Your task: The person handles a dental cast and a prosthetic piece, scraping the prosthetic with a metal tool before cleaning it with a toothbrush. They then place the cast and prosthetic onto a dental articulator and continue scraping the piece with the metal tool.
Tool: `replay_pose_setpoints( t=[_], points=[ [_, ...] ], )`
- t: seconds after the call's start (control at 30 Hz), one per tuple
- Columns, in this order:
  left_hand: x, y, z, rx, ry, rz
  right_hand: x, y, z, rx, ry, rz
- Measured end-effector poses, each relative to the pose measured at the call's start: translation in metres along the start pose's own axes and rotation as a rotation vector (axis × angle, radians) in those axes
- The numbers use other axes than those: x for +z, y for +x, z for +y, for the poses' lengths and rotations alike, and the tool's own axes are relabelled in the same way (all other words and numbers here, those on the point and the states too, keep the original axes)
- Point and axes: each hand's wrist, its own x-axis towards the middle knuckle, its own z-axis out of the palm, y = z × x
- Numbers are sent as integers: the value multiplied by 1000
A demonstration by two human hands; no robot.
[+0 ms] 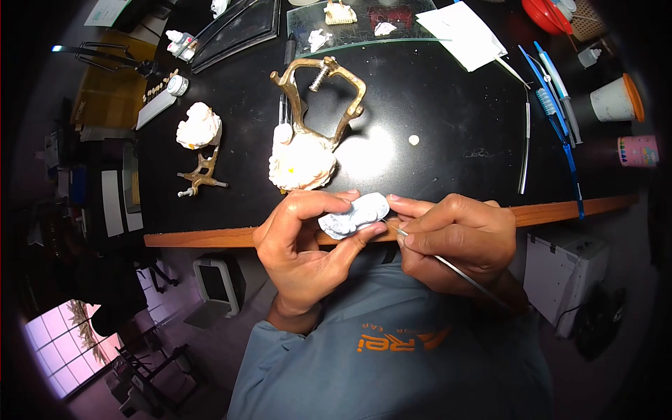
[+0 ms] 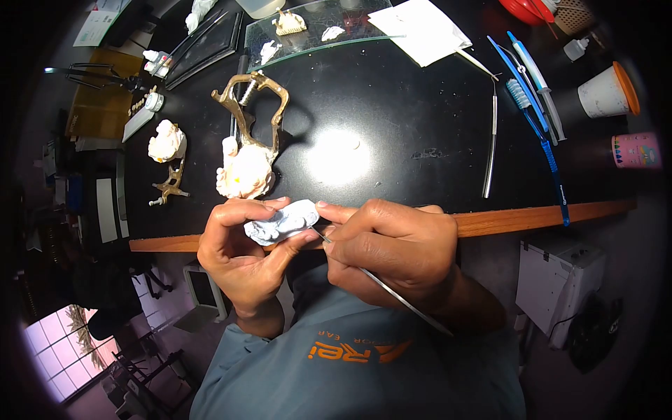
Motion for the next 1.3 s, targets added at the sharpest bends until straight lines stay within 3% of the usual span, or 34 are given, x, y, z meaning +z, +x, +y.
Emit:
replay_pose_setpoints(
  t=[0.4, 1.3],
  points=[
    [1, -5, -2, 151, 245, 13, 1, -1, -1, 15, -26, -6],
    [-10, 5, 7, -213, -195, -78, -8, -1, 2, 14, 56, -55]
  ],
)
